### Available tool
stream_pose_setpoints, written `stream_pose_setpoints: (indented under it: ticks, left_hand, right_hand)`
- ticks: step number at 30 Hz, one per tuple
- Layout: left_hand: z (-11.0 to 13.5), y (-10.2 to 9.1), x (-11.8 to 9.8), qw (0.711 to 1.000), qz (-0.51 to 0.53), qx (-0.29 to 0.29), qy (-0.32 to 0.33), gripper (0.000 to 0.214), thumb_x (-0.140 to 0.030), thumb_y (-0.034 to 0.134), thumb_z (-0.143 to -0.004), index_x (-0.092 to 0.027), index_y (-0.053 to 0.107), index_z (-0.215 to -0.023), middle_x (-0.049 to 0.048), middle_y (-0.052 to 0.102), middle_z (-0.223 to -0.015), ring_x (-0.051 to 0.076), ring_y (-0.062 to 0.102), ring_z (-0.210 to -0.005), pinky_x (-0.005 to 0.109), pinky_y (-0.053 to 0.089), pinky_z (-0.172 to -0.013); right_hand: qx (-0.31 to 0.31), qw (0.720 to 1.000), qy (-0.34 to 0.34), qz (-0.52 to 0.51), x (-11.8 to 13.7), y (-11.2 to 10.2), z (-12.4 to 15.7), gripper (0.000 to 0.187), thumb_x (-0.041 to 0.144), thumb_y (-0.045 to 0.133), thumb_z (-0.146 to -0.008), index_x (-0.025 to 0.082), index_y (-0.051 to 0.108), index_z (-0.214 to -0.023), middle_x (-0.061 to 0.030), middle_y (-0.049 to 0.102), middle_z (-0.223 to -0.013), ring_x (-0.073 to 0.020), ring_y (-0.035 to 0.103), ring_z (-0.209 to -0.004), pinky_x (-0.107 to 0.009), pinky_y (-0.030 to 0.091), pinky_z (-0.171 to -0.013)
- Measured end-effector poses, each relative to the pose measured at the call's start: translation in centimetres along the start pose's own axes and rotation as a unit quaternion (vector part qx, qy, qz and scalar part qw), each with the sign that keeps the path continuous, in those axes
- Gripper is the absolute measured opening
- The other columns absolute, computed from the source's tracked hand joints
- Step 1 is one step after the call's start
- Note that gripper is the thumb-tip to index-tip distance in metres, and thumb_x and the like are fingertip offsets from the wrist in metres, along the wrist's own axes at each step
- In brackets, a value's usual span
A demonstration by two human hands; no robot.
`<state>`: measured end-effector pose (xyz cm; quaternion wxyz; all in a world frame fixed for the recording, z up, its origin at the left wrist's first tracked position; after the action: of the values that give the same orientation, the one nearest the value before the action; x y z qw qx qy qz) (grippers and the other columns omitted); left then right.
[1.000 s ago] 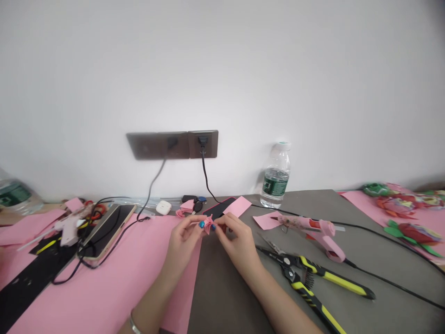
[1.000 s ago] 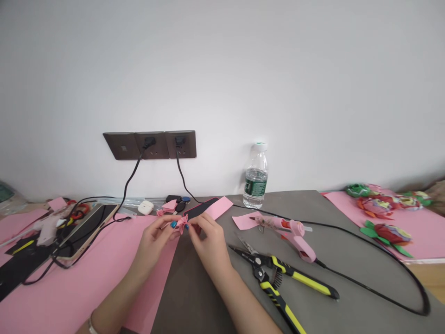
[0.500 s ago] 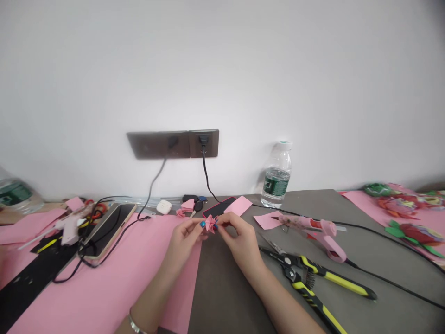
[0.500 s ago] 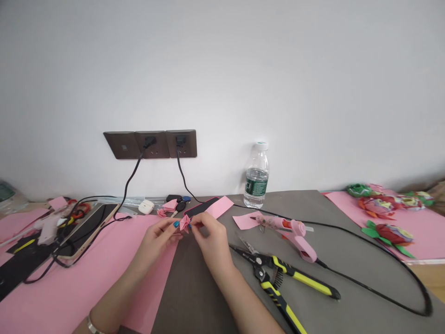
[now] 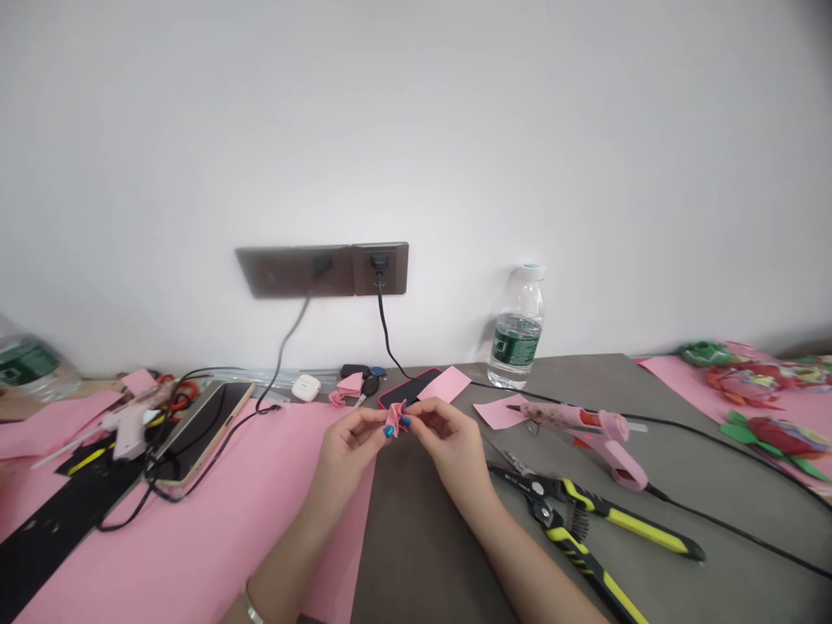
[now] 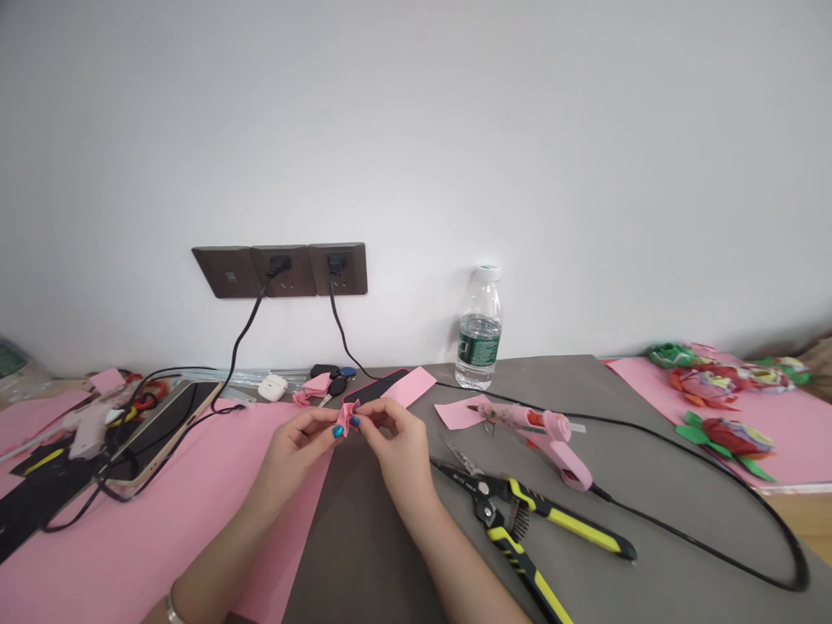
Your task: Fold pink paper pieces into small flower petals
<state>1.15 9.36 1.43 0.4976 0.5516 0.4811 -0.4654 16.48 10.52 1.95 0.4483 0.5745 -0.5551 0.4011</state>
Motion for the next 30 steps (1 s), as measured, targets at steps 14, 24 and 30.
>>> stream_pose_setpoints:
  ticks: [14, 24, 30]
  left_hand:
    - [0.5, -0.1, -1.6, 0.995, -0.081, -0.003, 0.050, 0.023, -0.032, 0.070, -0.080, -0.019, 0.076, -0.099, 0.0082, 0.076, -0.102, 0.024, 0.071, -0.095, 0.035, 0.058, -0.087]
    - [0.4, -0.5, -1.9, 0.995, -0.068, -0.027, 0.065, 0.014, -0.031, 0.074, -0.076, -0.019, 0.078, -0.083, 0.0077, 0.077, -0.091, 0.024, 0.071, -0.090, 0.034, 0.058, -0.083]
    - [0.5, -0.7, -1.5, 0.997, -0.042, -0.034, 0.051, 0.019, -0.036, 0.072, -0.079, -0.021, 0.073, -0.090, 0.0049, 0.075, -0.093, 0.020, 0.070, -0.086, 0.028, 0.060, -0.073]
  right_hand:
    - [0.083, 0.996, 0.028, -0.006, -0.8, 1.5, -0.2, 0.025, 0.042, 0.064, -0.082, 0.018, 0.063, -0.076, -0.0029, 0.066, -0.073, -0.0176, 0.060, -0.068, -0.028, 0.048, -0.065]
    - [0.067, 0.997, 0.020, 0.043, -0.6, 1.7, 0.3, 0.025, 0.041, 0.059, -0.084, 0.018, 0.063, -0.075, -0.0028, 0.063, -0.070, -0.0165, 0.056, -0.061, -0.027, 0.046, -0.059]
    - [0.100, 0.994, 0.049, -0.014, -0.6, 2.5, 0.4, 0.023, 0.041, 0.060, -0.083, 0.019, 0.059, -0.076, -0.0002, 0.059, -0.069, -0.0128, 0.053, -0.055, -0.025, 0.047, -0.056]
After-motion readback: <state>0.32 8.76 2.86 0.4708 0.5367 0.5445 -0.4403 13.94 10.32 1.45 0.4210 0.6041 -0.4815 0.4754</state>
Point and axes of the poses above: each hand's wrist, its own z-axis away from the middle knuckle, its own y-axis out of the palm, x = y × z, the point moved 10 cm from there along -z, towards the middle knuckle
